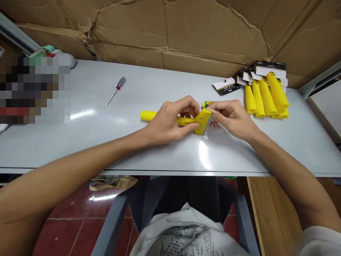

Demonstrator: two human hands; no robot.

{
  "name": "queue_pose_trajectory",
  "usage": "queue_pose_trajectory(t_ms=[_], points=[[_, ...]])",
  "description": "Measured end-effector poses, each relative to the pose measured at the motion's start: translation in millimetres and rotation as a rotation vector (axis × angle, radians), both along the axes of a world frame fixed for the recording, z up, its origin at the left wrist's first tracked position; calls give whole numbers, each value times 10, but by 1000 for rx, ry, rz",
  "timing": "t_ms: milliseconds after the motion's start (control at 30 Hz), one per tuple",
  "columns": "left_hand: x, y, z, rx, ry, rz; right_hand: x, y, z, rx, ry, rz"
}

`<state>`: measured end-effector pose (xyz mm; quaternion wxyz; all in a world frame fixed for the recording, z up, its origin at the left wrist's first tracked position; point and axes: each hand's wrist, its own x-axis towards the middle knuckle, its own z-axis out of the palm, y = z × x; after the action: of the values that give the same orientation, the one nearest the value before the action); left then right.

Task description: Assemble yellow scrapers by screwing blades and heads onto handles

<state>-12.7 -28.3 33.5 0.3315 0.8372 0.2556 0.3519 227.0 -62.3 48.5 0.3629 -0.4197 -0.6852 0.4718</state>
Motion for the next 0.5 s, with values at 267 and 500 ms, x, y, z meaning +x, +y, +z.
queue_pose_trajectory(t_ms=[267,500], points=[[-18,61,-2,-44,11,48,4,17,-25,130,-28,-31],[-88,97,81,-177,107,-78,-6,25,-54,163,-88,-70]])
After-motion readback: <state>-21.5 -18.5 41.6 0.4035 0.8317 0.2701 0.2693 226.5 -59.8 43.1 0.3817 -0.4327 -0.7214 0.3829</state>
